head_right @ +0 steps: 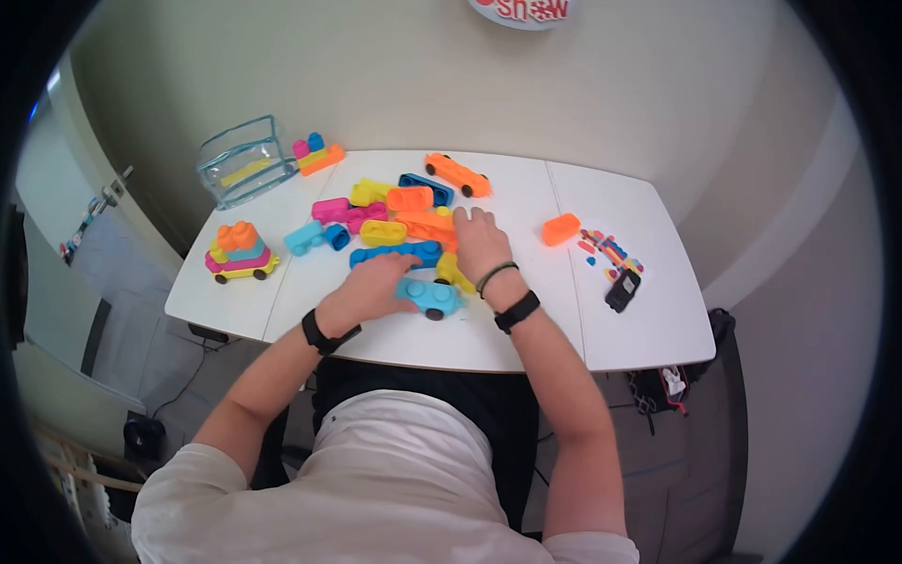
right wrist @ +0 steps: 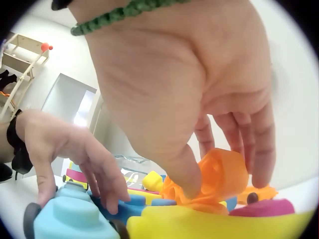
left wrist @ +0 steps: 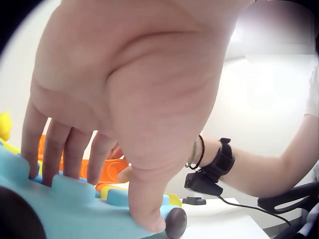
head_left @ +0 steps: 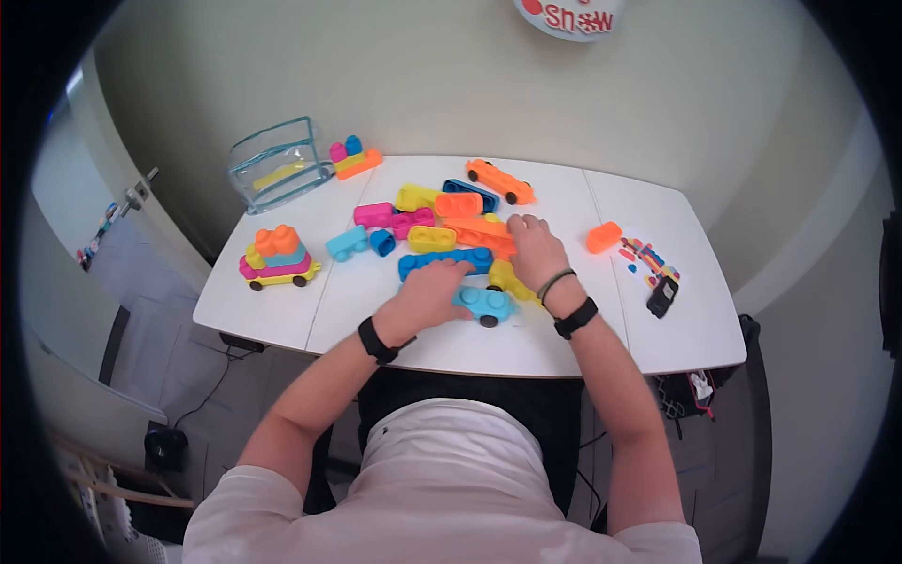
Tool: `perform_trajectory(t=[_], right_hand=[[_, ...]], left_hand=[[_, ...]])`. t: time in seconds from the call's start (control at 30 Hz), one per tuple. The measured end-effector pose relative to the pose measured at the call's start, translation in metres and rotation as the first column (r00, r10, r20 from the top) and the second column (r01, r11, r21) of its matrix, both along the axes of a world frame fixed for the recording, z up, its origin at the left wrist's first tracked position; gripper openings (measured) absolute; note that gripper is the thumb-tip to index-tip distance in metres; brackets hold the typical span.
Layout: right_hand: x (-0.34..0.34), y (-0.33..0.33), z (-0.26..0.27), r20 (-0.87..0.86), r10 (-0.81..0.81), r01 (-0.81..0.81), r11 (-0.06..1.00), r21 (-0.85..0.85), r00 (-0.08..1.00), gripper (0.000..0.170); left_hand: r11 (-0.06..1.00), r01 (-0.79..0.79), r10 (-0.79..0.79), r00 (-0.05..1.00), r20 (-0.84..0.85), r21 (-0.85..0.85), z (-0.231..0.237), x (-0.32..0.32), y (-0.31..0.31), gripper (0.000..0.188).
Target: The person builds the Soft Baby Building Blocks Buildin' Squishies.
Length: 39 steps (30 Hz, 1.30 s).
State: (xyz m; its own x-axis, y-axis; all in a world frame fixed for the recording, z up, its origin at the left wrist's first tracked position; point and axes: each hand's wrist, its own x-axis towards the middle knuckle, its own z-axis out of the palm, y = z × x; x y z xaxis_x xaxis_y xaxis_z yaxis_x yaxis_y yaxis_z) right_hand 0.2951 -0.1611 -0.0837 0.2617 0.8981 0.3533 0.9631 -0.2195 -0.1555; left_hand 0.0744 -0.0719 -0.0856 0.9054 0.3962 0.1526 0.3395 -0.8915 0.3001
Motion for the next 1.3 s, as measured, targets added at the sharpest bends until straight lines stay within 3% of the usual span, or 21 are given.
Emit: perform_trajectory(t=[0.03,0.1,0.13,0.2,0.27,0.33,0.4,0.47,0.5,0.53,0.57,0.67,0.7,0.73,0.77,0.8,0.87,0.93,1.03,1.17,1.3], right_hand=[[0.003,0.001,-0.004,0.000,-0.025,0.025,1.000,-0.007,1.000,0.041],[0.011,0.010,-0.009,-0.055,-0.052,0.050,0.998,-0.028,0.997,0.063],[0.013,0.008,-0.009,-0.057,-0.082,0.080,0.996,-0.033,0.995,0.063],[0.018,0.005,-0.008,-0.110,0.059,-0.028,0.964,0.263,0.992,0.062],[0.020,-0.003,0.014,-0.135,0.063,-0.028,0.969,0.244,0.989,0.057],[0.013,-0.016,0.048,-0.152,0.081,-0.050,0.979,0.197,0.985,0.043],[0.010,-0.026,0.057,-0.232,0.174,-0.111,0.959,0.261,0.957,0.044],[0.003,-0.029,0.069,-0.295,0.308,-0.199,0.917,0.346,0.905,0.044],[-0.005,-0.033,0.072,-0.318,0.414,-0.259,0.864,0.432,0.853,0.044],[-0.010,-0.035,0.074,-0.333,0.517,-0.307,0.800,0.516,0.789,0.044],[-0.011,-0.033,0.074,-0.302,0.509,-0.311,0.799,0.515,0.806,0.045],[-0.021,-0.043,0.085,-0.418,0.481,-0.287,0.848,0.446,0.771,0.049],[-0.023,-0.048,0.090,-0.463,0.416,-0.297,0.903,0.310,0.783,0.051],[-0.023,-0.050,0.093,-0.497,0.345,-0.303,0.938,0.166,0.796,0.054],[-0.019,-0.048,0.088,-0.496,0.348,-0.309,0.937,0.161,0.796,0.054],[-0.012,-0.043,0.077,-0.439,0.380,-0.369,0.922,0.115,0.814,0.056],[-0.010,-0.037,0.066,-0.381,0.413,-0.423,0.904,0.060,0.827,0.059],[-0.015,-0.035,0.056,-0.253,0.321,-0.355,0.929,-0.102,0.913,0.067],[-0.031,-0.033,0.055,-0.291,0.190,-0.276,0.915,-0.294,0.938,0.063],[-0.033,-0.031,0.040,-0.264,0.218,-0.300,0.897,-0.325,0.940,0.057],[-0.032,-0.031,0.030,-0.212,0.243,-0.301,0.902,-0.310,0.947,0.051]], left_hand=[[0.999,0.041,-0.039,0.998,0.057,-0.028,-0.005,-0.001,0.007,0.073],[0.991,0.121,-0.114,0.988,0.109,-0.061,-0.004,0.000,0.017,0.074],[0.985,0.093,-0.074,0.988,0.132,-0.142,0.006,-0.002,0.022,0.074],[0.971,0.081,-0.048,0.988,0.147,-0.225,0.026,-0.007,0.026,0.075],[0.970,0.021,0.065,0.937,0.342,-0.241,0.041,-0.013,0.031,0.073],[0.973,0.007,0.094,0.901,0.423,-0.230,0.040,-0.015,0.051,0.069],[0.974,-0.024,0.136,0.856,0.500,-0.223,0.040,-0.013,0.059,0.065],[0.809,-0.016,0.349,0.818,0.458,-0.587,0.050,-0.019,0.065,0.057],[0.816,-0.058,0.382,0.801,0.461,-0.575,0.056,-0.027,0.064,0.057],[0.728,0.030,0.363,0.831,0.422,-0.685,0.062,-0.028,0.059,0.053],[0.613,0.117,0.335,0.857,0.391,-0.782,0.067,-0.032,0.057,0.049],[0.604,0.121,0.267,0.900,0.343,-0.787,0.074,-0.038,0.065,0.040],[0.602,0.124,0.270,0.898,0.347,-0.789,0.072,-0.039,0.068,0.040],[0.654,0.207,0.144,0.910,0.388,-0.728,0.068,-0.040,0.073,0.037],[0.691,0.291,0.016,0.909,0.417,-0.661,0.062,-0.042,0.076,0.034],[0.690,0.290,0.022,0.907,0.420,-0.663,0.056,-0.043,0.078,0.034],[0.804,0.284,-0.068,0.917,0.394,-0.523,0.049,-0.041,0.078,0.032],[0.842,0.250,-0.082,0.935,0.344,-0.478,0.047,-0.040,0.077,0.030],[0.893,0.192,-0.091,0.963,0.254,-0.407,0.044,-0.039,0.075,0.028],[0.950,0.092,-0.067,0.993,0.092,-0.298,0.047,-0.035,0.062,0.031],[0.943,0.113,-0.091,0.992,0.085,-0.311,0.042,-0.033,0.059,0.031]])
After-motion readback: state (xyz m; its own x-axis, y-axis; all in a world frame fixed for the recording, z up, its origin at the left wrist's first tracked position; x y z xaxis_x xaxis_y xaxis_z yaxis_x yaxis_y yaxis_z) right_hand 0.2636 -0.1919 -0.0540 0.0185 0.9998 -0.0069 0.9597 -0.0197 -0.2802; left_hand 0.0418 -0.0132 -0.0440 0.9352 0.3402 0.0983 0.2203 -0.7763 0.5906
